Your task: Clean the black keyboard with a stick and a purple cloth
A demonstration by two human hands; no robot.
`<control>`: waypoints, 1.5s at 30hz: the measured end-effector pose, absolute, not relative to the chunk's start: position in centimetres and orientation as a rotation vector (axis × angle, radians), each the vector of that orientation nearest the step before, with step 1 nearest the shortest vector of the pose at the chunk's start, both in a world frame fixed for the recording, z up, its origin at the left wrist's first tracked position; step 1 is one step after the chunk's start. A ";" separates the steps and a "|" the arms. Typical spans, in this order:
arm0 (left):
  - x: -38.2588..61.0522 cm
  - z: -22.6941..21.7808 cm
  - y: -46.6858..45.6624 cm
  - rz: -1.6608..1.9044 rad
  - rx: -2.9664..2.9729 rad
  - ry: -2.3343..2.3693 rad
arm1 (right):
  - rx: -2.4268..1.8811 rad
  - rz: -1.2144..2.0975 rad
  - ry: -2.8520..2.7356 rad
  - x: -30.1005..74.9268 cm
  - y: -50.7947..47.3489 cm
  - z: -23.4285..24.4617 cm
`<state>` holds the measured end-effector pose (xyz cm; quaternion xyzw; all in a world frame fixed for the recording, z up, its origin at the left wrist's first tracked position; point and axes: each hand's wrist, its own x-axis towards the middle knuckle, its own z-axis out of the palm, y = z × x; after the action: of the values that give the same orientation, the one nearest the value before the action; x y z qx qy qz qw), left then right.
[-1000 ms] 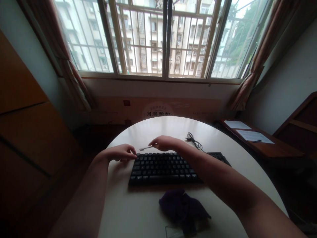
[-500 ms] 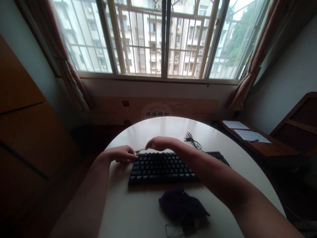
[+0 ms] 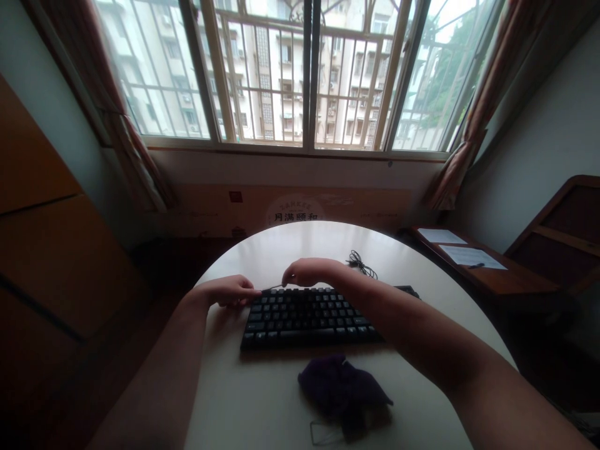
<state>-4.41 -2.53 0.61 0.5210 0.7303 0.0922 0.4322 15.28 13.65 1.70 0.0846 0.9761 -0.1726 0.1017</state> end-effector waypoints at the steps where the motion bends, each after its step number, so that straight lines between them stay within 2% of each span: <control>1: -4.4 0.6 -2.5 0.225 1.296 1.831 | 0.256 -0.514 2.875 15.7 13.8 1.7; 22: -5.3 0.0 -1.8 0.212 1.281 1.870 | 0.493 -0.354 2.700 26.0 19.8 3.8; 35: -4.9 0.4 -1.9 0.251 1.268 1.883 | 1.020 -0.368 2.372 34.4 25.4 5.9; 45: -4.9 0.5 -2.1 0.264 1.268 1.883 | 0.936 -0.467 2.435 36.3 27.0 5.3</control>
<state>-4.90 -2.07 0.45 0.5049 0.7496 0.1049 0.4149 36.34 27.02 5.30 0.3425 0.8912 -0.1708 0.2434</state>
